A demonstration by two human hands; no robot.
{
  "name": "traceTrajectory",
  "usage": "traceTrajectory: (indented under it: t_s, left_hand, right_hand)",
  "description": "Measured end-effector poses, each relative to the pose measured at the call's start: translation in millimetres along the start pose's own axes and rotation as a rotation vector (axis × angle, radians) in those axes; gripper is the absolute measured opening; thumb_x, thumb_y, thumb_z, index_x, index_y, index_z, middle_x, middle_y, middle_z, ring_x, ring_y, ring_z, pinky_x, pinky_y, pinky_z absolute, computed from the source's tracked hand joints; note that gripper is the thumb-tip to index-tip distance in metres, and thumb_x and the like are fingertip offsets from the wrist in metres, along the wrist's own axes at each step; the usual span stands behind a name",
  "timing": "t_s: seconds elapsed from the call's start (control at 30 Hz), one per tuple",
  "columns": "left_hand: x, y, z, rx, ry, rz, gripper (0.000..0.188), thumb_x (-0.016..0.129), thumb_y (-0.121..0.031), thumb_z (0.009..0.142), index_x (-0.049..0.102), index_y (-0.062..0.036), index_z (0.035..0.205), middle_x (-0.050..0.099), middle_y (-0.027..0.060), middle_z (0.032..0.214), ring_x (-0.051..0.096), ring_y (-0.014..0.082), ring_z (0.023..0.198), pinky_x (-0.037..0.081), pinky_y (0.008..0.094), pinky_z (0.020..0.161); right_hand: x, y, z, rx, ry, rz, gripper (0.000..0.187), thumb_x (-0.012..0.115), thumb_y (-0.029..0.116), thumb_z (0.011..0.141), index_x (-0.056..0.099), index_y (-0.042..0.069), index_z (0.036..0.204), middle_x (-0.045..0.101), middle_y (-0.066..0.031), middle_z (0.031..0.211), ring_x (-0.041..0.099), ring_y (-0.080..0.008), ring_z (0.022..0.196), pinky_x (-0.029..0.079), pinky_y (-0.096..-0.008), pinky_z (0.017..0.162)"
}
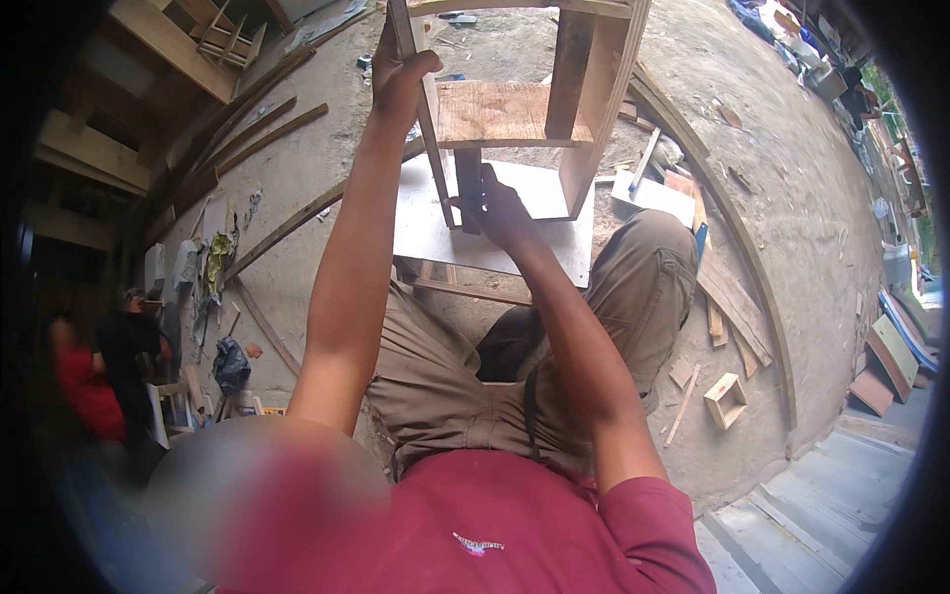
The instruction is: The person sits on the floor and uses a hand saw to cut a small wooden stick. After cutting, they use a sanding block to smooth the edges of the stick and then fit it into a wooden frame.
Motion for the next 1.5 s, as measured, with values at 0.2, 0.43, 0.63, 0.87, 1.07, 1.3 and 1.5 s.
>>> traceTrajectory:
  t_s: [0.2,0.43,0.63,0.87,1.07,1.3,1.5]
  left_hand:
    - [-8,9,1,-0.013,0.058,-0.015,0.104,0.053,0.012,0.064,0.026,-0.0097,0.162,0.041,0.0058,0.158,0.047,0.0131,0.133,0.047,0.0229,0.092]
    - [-2,4,-5,-0.011,0.011,0.009,0.107,0.055,0.014,0.065,0.023,-0.0128,0.164,0.037,0.0021,0.161,0.051,0.0101,0.127,0.049,0.0208,0.079]
    - [-11,11,-7,-0.062,-0.02,0.005,0.094,0.063,0.004,0.068,0.037,-0.0116,0.156,0.054,0.002,0.125,0.056,0.0108,0.098,0.049,0.0264,0.079]
    - [-8,16,2,-0.137,-0.027,-0.007,0.096,0.064,0.004,0.067,0.037,-0.0123,0.157,0.056,0.003,0.123,0.055,0.0111,0.092,0.049,0.0265,0.078]
    - [-27,30,20,-0.045,-0.135,0.217,0.101,0.071,-0.002,0.064,0.037,-0.0104,0.158,0.06,0.0072,0.123,0.058,0.0127,0.09,0.05,0.0257,0.075]
    - [-15,40,25,-0.11,-0.079,-0.002,0.107,0.062,0.01,0.065,0.027,-0.0164,0.163,0.047,0.0032,0.147,0.052,0.0149,0.106,0.049,0.0235,0.084]
    - [-5,35,18,-0.139,-0.029,-0.188,0.107,0.063,0.011,0.064,0.031,-0.0188,0.162,0.041,0.0077,0.147,0.047,0.0182,0.13,0.051,0.0253,0.088]
  right_hand:
    - [37,-37,-2,-0.096,-0.142,0.231,0.036,0.063,0.03,0.102,0.047,0.0,0.113,0.069,-0.0195,0.079,0.073,-0.0307,0.073,0.054,-0.0398,0.059]
    - [51,-48,-2,-0.091,-0.306,0.406,0.027,0.059,0.026,0.103,0.052,0.0,0.108,0.065,-0.0109,0.073,0.06,-0.0195,0.059,0.051,-0.0358,0.058]
    - [43,-51,8,-0.18,-0.43,0.525,0.047,0.054,0.038,0.106,0.05,0.005,0.073,0.052,-0.0003,0.057,0.051,-0.0084,0.048,0.04,-0.0257,0.043]
    - [46,-49,16,-0.114,-0.464,0.613,0.051,0.05,0.038,0.108,0.047,0.007,0.067,0.047,-0.0006,0.052,0.049,-0.0092,0.043,0.038,-0.026,0.038]
    - [45,-29,21,-0.04,-0.257,0.712,0.054,0.046,0.04,0.109,0.042,0.009,0.065,0.043,-0.0009,0.05,0.048,-0.0107,0.04,0.036,-0.0264,0.033]
    - [44,-36,27,0.005,-0.357,0.686,0.055,0.043,0.042,0.109,0.042,0.008,0.066,0.043,-0.002,0.05,0.046,-0.011,0.039,0.034,-0.0258,0.034]
    - [45,-37,32,-0.074,-0.377,0.618,0.055,0.04,0.042,0.11,0.047,0.006,0.07,0.047,-0.0033,0.055,0.049,-0.0108,0.044,0.038,-0.0261,0.039]
Point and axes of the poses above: each hand's wrist, its own z-axis towards the middle knuckle, its own x-axis out of the palm, y = z × x, the point moved 6 cm from there along z, towards the middle knuckle
